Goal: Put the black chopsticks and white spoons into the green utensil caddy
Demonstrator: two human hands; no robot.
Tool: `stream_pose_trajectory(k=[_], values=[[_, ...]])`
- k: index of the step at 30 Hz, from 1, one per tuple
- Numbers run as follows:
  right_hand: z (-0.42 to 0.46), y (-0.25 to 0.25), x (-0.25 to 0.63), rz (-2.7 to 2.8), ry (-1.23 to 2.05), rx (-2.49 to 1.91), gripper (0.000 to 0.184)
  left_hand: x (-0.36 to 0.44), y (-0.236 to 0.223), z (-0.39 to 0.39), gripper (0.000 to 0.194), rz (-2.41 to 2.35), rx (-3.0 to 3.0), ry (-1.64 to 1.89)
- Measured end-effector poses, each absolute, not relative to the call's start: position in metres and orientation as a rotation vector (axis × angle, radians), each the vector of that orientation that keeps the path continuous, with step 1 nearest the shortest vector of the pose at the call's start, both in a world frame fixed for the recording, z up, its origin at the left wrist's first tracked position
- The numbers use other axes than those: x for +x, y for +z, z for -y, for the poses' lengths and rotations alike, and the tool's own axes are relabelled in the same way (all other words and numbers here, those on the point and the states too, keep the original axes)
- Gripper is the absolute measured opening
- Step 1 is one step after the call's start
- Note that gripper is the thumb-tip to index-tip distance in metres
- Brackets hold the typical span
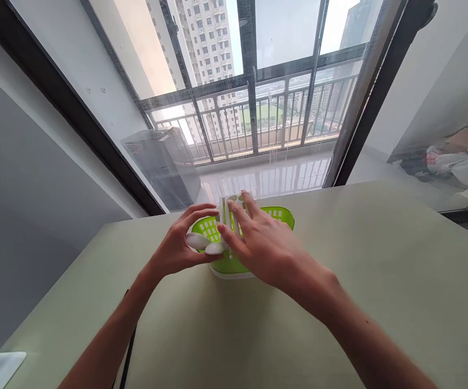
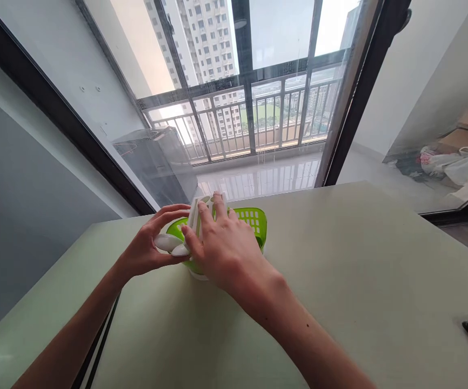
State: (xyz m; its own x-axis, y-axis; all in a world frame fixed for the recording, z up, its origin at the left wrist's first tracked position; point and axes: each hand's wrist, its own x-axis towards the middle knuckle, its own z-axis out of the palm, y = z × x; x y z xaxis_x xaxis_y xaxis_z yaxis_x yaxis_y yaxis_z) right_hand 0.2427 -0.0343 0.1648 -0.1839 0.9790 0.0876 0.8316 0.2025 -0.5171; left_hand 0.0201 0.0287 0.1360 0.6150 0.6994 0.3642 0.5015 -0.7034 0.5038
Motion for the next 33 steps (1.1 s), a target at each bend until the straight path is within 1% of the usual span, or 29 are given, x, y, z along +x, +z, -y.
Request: stream_pose_trajectory(k=[3,5,10,19,29,33], values=[[0.0346,0.1659,0.2428,2.090,0.506,-1.694,0.066,0.0218,0.1360,-0.0260,0.059,-0.975,2.476,0.817],[0.0349,0.1667,0.2428,2.090,0.510,-1.700,0.066,0.0220,0.1354,-0.0252,0.052,-0.992,2.472,0.805],[0.0349,0.1673,0.2425,2.093,0.521,-1.710,0.066,0.0214,0.1314,-0.0262,0.049,-0.999,2.488,0.801],[0.0348,0.1664,0.2432,2.096,0.512,-1.701,0.067,0.0222,0.1279,-0.0229,0.035,-0.953,2.494,0.809],[0.0368,0.1671,0.2425,2.109,0.514,-1.721,0.067,0.0209,0.1311,-0.0278,0.013,-0.846,2.573,0.676],[0.0366,0.1665,0.2425,2.111,0.512,-1.715,0.067,0.0214,0.1316,-0.0299,0.014,-0.835,2.630,0.691]])
